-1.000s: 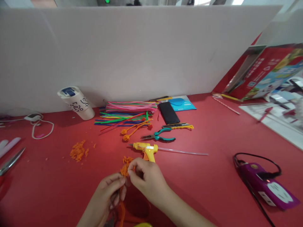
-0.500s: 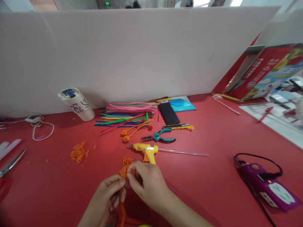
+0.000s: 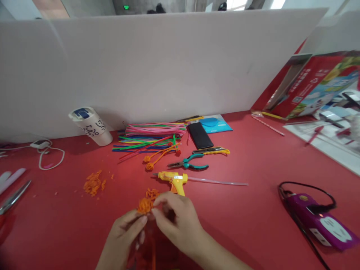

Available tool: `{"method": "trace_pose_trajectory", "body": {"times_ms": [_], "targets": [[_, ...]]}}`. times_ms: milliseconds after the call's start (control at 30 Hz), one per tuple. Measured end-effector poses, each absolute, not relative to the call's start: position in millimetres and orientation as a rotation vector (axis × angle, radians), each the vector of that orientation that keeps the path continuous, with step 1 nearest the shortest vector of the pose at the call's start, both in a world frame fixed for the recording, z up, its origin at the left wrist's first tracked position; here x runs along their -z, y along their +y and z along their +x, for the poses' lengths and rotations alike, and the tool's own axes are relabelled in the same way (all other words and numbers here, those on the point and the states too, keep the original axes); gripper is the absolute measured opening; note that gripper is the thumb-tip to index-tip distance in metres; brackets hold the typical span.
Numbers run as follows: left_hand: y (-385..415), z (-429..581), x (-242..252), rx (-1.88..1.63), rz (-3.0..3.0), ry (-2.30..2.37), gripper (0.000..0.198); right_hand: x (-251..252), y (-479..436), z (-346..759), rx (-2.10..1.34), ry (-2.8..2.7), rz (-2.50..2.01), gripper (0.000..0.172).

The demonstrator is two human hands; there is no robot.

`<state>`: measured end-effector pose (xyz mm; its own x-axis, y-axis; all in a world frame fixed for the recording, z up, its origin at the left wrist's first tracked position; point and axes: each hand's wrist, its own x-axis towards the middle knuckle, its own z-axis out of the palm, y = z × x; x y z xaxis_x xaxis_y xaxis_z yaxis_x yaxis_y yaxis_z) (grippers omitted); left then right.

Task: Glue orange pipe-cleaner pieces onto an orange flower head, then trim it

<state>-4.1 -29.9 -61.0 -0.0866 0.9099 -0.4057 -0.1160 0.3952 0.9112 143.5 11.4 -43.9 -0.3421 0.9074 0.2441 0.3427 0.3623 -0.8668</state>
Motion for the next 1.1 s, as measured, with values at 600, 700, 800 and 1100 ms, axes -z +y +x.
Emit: {"method": "trace_pose_trajectory", "body": {"times_ms": [600,700,800,1100], "targets": [[-40,-9,61,-1.355,1.327,1.53,0.016,32,-4,139,-1.446,-1.618,-1.085,0.008],[-39,-9,64,-1.427,1.42,1.508,0.025,32,-4,138,-1.433,-1.621,-1.096,0.009],[-38,-13,68,-1.466,1.562,1.486,0.031,32,-4,137,-1.41,-1.631,-1.092,0.011],[-33,-23,66,-1.41,1.989,1.34,0.031,34,-4,138,-1.382,-1.66,-1.125,0.011]]}}
